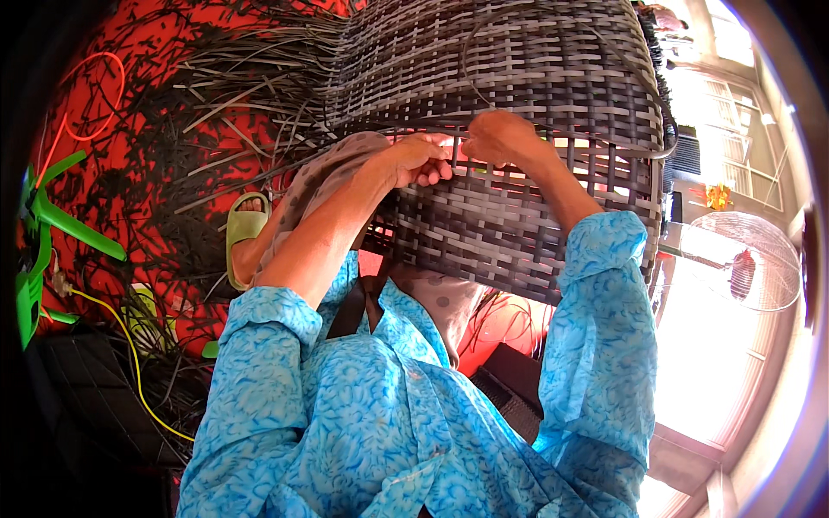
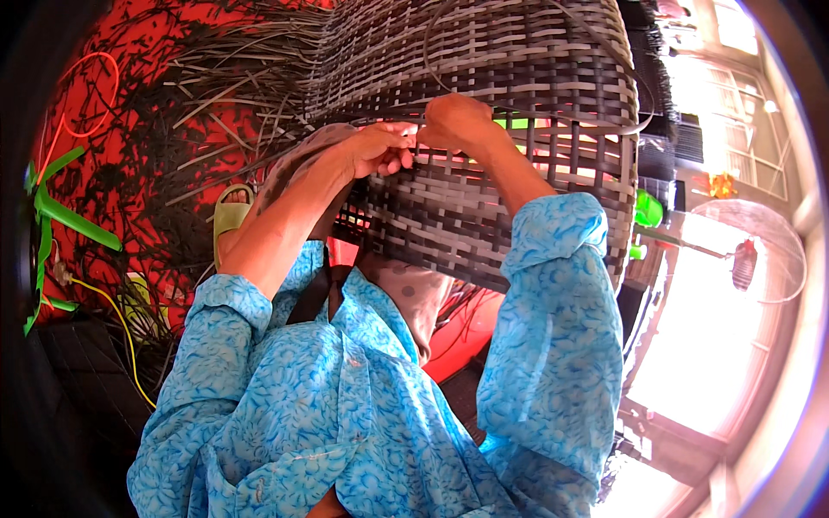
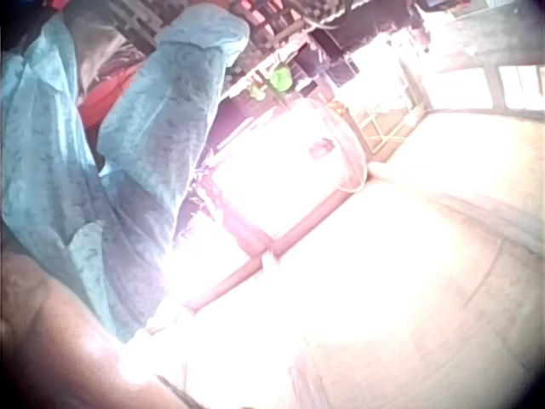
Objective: The person weaves a wicker chair by threading plastic strips through the frame and tucking the loose ends into the woven structure by hand.
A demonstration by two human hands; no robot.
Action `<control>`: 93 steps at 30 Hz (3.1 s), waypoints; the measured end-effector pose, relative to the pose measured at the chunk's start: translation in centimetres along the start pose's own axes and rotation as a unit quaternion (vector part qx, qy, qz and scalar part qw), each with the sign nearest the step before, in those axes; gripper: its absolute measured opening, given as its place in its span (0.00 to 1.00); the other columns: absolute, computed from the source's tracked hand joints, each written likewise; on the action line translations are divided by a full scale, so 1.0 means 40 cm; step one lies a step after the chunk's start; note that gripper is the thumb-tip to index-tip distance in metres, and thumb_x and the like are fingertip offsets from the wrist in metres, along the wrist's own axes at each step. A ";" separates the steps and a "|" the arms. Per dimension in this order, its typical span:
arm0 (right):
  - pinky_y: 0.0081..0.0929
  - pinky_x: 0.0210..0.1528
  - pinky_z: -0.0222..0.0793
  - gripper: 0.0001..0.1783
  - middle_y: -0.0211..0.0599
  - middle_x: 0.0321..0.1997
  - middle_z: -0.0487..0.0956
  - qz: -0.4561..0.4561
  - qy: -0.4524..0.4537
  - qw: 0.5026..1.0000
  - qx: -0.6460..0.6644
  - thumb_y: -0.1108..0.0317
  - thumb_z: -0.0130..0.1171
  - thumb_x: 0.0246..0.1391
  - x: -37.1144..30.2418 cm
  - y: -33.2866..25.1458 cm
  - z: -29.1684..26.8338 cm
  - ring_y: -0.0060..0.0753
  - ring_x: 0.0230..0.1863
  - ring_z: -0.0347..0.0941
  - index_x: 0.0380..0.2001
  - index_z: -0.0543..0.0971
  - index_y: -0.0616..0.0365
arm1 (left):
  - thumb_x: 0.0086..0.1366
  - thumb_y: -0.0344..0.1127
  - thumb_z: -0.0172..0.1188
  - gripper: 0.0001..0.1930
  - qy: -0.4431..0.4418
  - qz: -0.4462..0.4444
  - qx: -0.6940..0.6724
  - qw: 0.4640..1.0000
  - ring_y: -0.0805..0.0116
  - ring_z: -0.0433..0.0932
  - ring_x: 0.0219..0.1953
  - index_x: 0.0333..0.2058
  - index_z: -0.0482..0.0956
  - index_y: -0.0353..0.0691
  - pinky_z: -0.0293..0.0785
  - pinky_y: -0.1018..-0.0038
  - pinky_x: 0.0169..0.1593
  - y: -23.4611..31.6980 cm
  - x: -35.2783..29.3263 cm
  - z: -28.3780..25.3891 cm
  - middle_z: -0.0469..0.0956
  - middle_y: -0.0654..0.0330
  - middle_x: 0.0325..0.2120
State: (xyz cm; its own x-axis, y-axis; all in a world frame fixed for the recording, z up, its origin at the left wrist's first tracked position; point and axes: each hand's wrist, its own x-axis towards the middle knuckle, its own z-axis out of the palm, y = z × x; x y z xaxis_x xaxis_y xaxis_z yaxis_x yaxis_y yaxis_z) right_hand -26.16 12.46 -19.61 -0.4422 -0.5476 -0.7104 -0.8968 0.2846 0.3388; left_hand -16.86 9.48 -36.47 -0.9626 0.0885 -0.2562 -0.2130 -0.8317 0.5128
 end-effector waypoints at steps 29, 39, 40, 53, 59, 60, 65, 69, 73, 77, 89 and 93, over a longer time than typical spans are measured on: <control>0.29 0.51 0.67 0.14 0.34 0.46 0.78 0.063 0.618 0.775 0.118 0.62 0.58 0.56 -0.538 0.254 -0.130 0.30 0.49 0.73 0.44 0.79 0.56 | 0.67 0.46 0.46 0.20 0.669 0.193 0.397 0.598 0.64 0.77 0.43 0.48 0.75 0.39 0.72 0.74 0.46 0.114 -1.229 -1.047 0.79 0.55 0.40; 0.23 0.50 0.67 0.24 0.36 0.55 0.71 0.027 0.458 0.791 0.405 0.67 0.57 0.57 -0.496 0.254 0.035 0.24 0.47 0.71 0.56 0.68 0.58 | 0.61 0.39 0.56 0.15 0.294 0.327 0.519 0.733 0.71 0.75 0.41 0.44 0.78 0.38 0.71 0.76 0.45 0.028 -0.337 -0.347 0.78 0.59 0.37; 0.22 0.50 0.67 0.23 0.35 0.54 0.71 0.043 0.448 0.762 0.465 0.68 0.57 0.57 -0.497 0.252 0.036 0.24 0.47 0.71 0.56 0.68 0.58 | 0.59 0.39 0.58 0.16 0.231 0.356 0.551 0.719 0.64 0.76 0.40 0.44 0.77 0.38 0.71 0.70 0.45 0.017 -0.255 -0.240 0.77 0.57 0.35; 0.23 0.57 0.61 0.21 0.34 0.56 0.68 -0.028 0.485 0.703 0.520 0.71 0.56 0.56 -0.480 0.265 0.059 0.26 0.54 0.67 0.53 0.71 0.62 | 0.50 0.29 0.57 0.08 0.173 0.283 0.841 0.428 0.59 0.77 0.32 0.31 0.76 0.47 0.70 0.64 0.37 0.092 -0.115 -0.144 0.75 0.58 0.23; 0.24 0.60 0.59 0.22 0.37 0.57 0.69 -0.054 0.484 0.703 0.517 0.70 0.56 0.56 -0.501 0.256 0.050 0.26 0.57 0.65 0.54 0.70 0.61 | 0.59 0.32 0.48 0.08 0.277 0.215 0.853 0.386 0.59 0.79 0.29 0.35 0.75 0.48 0.69 0.62 0.34 0.082 -0.152 -0.337 0.79 0.59 0.24; 0.23 0.61 0.58 0.22 0.38 0.58 0.69 -0.063 0.493 0.724 0.478 0.70 0.56 0.57 -0.500 0.258 0.047 0.26 0.58 0.65 0.55 0.69 0.61 | 0.60 0.33 0.49 0.08 0.234 0.177 0.864 0.409 0.59 0.79 0.32 0.36 0.76 0.48 0.69 0.61 0.36 0.057 -0.131 -0.351 0.79 0.58 0.24; 0.24 0.52 0.67 0.17 0.38 0.53 0.70 -0.004 0.546 0.696 0.466 0.69 0.56 0.57 -0.479 0.283 0.035 0.27 0.56 0.65 0.49 0.74 0.60 | 0.58 0.33 0.53 0.10 0.246 0.105 0.865 0.424 0.56 0.78 0.36 0.40 0.76 0.48 0.69 0.60 0.39 0.050 -0.129 -0.298 0.78 0.54 0.29; 0.22 0.52 0.67 0.17 0.35 0.52 0.72 -0.009 0.492 0.674 0.551 0.67 0.55 0.59 -0.466 0.282 0.057 0.26 0.53 0.69 0.50 0.74 0.62 | 0.56 0.28 0.57 0.13 0.258 0.247 0.765 0.537 0.57 0.77 0.36 0.42 0.76 0.45 0.71 0.66 0.40 0.168 -0.171 -0.109 0.76 0.52 0.35; 0.22 0.54 0.66 0.17 0.35 0.53 0.71 -0.054 0.477 0.647 0.592 0.68 0.54 0.59 -0.473 0.303 0.067 0.24 0.53 0.69 0.50 0.73 0.62 | 0.58 0.28 0.60 0.08 0.137 0.378 0.477 0.781 0.73 0.75 0.32 0.37 0.78 0.38 0.71 0.77 0.37 0.210 -0.124 0.162 0.76 0.60 0.31; 0.22 0.54 0.65 0.16 0.35 0.54 0.71 -0.061 0.519 0.628 0.577 0.69 0.54 0.59 -0.461 0.308 0.081 0.24 0.52 0.68 0.49 0.74 0.62 | 0.57 0.27 0.62 0.06 0.057 0.430 0.365 0.824 0.77 0.74 0.30 0.34 0.77 0.35 0.71 0.80 0.34 0.232 -0.091 0.386 0.75 0.63 0.29; 0.21 0.48 0.68 0.16 0.31 0.48 0.73 -0.129 0.471 0.510 0.708 0.68 0.57 0.57 -0.453 0.240 0.060 0.22 0.47 0.69 0.48 0.74 0.60 | 0.53 0.25 0.65 0.05 0.144 0.497 0.501 0.693 0.76 0.69 0.24 0.29 0.79 0.34 0.66 0.79 0.28 0.275 -0.118 0.465 0.71 0.63 0.24; 0.28 0.57 0.61 0.17 0.39 0.56 0.70 -0.069 0.533 0.679 0.500 0.65 0.59 0.55 -0.458 0.255 0.014 0.30 0.56 0.64 0.48 0.76 0.57 | 0.57 0.30 0.63 0.06 0.029 0.416 0.429 0.801 0.78 0.68 0.25 0.29 0.79 0.33 0.63 0.81 0.30 0.317 -0.101 0.440 0.72 0.66 0.25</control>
State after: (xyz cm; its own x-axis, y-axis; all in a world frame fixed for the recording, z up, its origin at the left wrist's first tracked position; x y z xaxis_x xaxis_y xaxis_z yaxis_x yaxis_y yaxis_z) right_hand -27.21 25.82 -3.49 -0.5946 -0.7294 0.3383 -0.7065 0.2731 -0.6529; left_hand -18.62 8.21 -14.52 -0.8268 -0.3468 0.4429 0.4385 0.0959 0.8936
